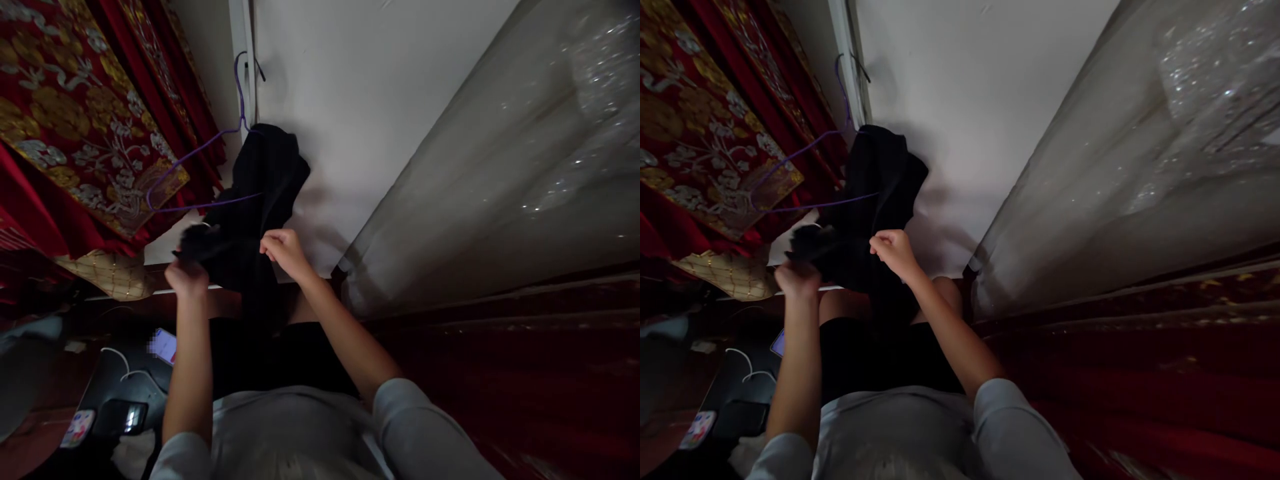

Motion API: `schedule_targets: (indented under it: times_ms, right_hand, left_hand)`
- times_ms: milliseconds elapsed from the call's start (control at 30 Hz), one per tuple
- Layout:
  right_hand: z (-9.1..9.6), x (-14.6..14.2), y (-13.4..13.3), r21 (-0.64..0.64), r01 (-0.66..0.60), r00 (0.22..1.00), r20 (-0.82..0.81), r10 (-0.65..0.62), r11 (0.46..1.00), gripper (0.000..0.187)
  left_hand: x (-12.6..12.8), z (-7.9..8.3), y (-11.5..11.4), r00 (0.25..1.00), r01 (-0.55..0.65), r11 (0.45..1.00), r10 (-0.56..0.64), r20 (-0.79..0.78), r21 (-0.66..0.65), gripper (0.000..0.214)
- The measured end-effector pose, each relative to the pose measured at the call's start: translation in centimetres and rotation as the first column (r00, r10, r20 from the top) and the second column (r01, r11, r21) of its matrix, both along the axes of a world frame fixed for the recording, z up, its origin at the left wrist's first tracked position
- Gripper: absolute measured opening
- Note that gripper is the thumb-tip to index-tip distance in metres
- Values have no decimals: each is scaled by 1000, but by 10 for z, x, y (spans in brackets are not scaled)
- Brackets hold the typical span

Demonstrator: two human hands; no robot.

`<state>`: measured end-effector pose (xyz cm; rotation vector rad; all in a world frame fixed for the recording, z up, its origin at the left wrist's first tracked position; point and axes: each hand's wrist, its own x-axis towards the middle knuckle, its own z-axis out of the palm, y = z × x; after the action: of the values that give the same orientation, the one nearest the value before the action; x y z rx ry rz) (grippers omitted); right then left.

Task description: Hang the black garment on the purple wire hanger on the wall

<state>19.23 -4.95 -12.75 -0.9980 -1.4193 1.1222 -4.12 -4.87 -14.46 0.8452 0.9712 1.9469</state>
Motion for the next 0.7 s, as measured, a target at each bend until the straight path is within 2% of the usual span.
schedule_targets:
  times_ms: [67, 100, 133, 200, 233, 333, 400, 467, 533, 567, 633, 700]
  right_hand:
    - [-9, 0, -2, -24, -4, 1000, 7, 4, 1000, 24]
    - [-14, -1, -3, -6, 29, 999, 24, -29, 1000, 23]
    - [-20, -2, -4, 37, 70, 996, 44, -72, 997, 19]
    - [-29, -5, -7, 151, 125, 990, 47, -134, 981, 9]
    - [-32, -7, -9, 188, 118, 992, 20, -124, 975, 19]
    - [-34, -16, -19, 169, -39, 993, -106, 57, 985, 51]
    - [-32, -20, -27, 162, -115, 980, -141, 138, 980, 60]
    - [-27, -20, -34, 182, -120, 986, -90, 138, 976, 54]
    - [-21, -14, -36, 179, -99, 995, 48, 92, 979, 32]
    - [-17, -9, -34, 182, -103, 988, 137, 78, 978, 21]
    - [-7, 4, -22, 223, -133, 951, 302, 62, 966, 13]
    - [7, 16, 0, 328, -106, 931, 364, -22, 938, 13]
  left_hand:
    - [27, -21, -8, 996, 70, 994, -65, 56, -84, 23]
    - [40, -24, -11, 990, 115, 987, -105, 95, -114, 22]
    - [53, -23, -14, 980, 157, 980, -140, 139, -124, 20]
    - [75, -10, -18, 960, 216, 973, -197, 198, -81, 14]
    - [84, -1, -20, 959, 225, 974, -215, 187, -34, 11]
    - [104, 23, -28, 980, 193, 976, -187, -73, 104, 8]
    - [111, 32, -33, 947, 134, 978, -79, -310, 160, 13]
    - [112, 33, -36, 863, 70, 972, 54, -502, 224, 19]
    - [105, 28, -37, 781, 78, 961, 106, -616, 264, 22]
    - [100, 24, -37, 753, 129, 961, 65, -655, 244, 27]
    - [87, 11, -37, 681, 310, 945, -148, -718, 100, 42]
    - [71, -3, -38, 517, 485, 863, -413, -750, -141, 54]
